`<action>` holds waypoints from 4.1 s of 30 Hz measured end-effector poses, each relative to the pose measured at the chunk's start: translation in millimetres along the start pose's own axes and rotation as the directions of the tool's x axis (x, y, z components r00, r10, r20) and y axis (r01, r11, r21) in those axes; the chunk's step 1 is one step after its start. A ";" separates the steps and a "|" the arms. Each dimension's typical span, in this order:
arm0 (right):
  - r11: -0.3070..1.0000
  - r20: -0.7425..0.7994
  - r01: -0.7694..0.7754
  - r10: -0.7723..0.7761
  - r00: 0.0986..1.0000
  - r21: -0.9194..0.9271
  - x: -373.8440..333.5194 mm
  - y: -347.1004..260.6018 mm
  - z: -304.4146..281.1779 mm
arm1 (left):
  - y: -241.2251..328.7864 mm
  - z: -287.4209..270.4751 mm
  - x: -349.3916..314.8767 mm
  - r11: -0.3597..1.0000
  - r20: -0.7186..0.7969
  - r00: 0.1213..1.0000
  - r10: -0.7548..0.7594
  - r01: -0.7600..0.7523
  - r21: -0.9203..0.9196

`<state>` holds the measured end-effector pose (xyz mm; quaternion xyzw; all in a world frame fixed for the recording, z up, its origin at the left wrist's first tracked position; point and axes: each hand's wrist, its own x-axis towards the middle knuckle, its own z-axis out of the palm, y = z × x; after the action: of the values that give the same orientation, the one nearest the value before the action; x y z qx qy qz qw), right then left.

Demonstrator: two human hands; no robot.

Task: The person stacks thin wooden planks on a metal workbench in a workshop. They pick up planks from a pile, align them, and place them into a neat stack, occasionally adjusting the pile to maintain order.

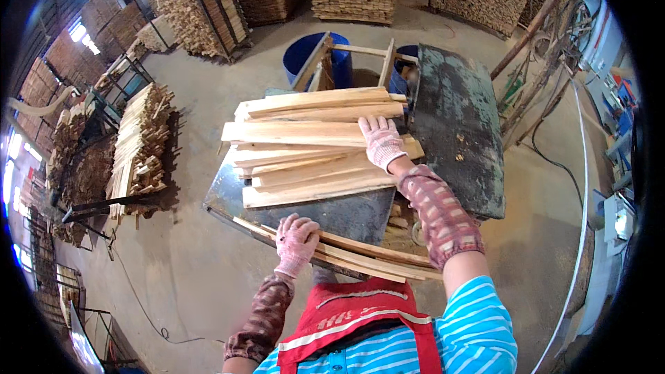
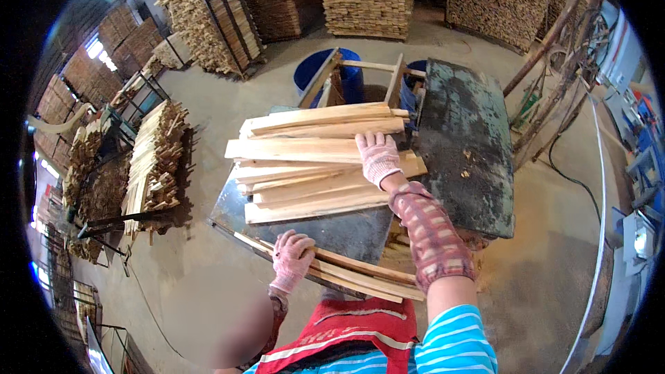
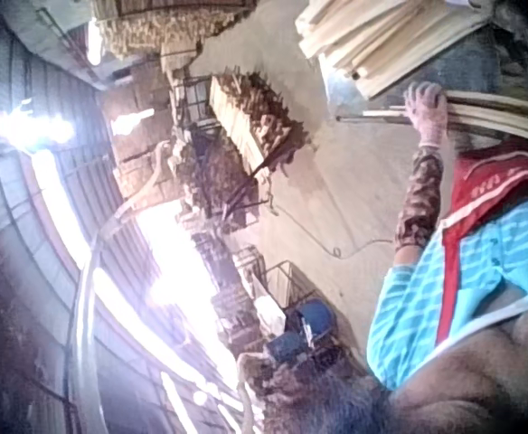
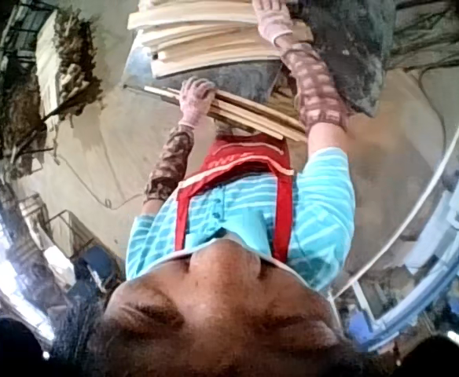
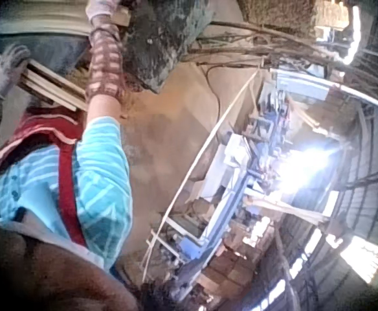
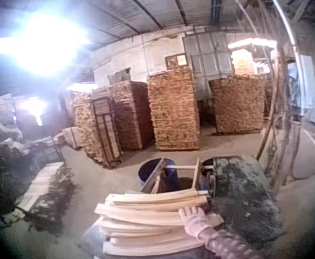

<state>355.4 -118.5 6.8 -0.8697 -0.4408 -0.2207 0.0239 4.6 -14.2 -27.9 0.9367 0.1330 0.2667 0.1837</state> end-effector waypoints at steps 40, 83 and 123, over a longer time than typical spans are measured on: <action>0.725 0.586 0.229 -0.669 0.458 0.649 -125.5 4.7 -83.4 | -1.8 0.7 6.3 0.980 0.228 0.972 0.052 -0.094 0.177; 0.957 0.460 -0.040 -0.101 0.882 0.288 -57.4 32.9 -57.6 | 17.1 5.1 24.9 0.962 0.103 0.970 -0.218 0.196 0.192; 0.843 0.356 0.149 -0.371 0.858 0.517 -57.8 -17.6 -64.7 | 9.4 9.4 20.5 0.994 0.025 0.999 -0.035 0.033 0.100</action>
<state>288.6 -166.7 39.1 -0.7940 -0.5914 0.0958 0.1028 28.1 -18.1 -22.2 0.9458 0.1595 0.2438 0.1431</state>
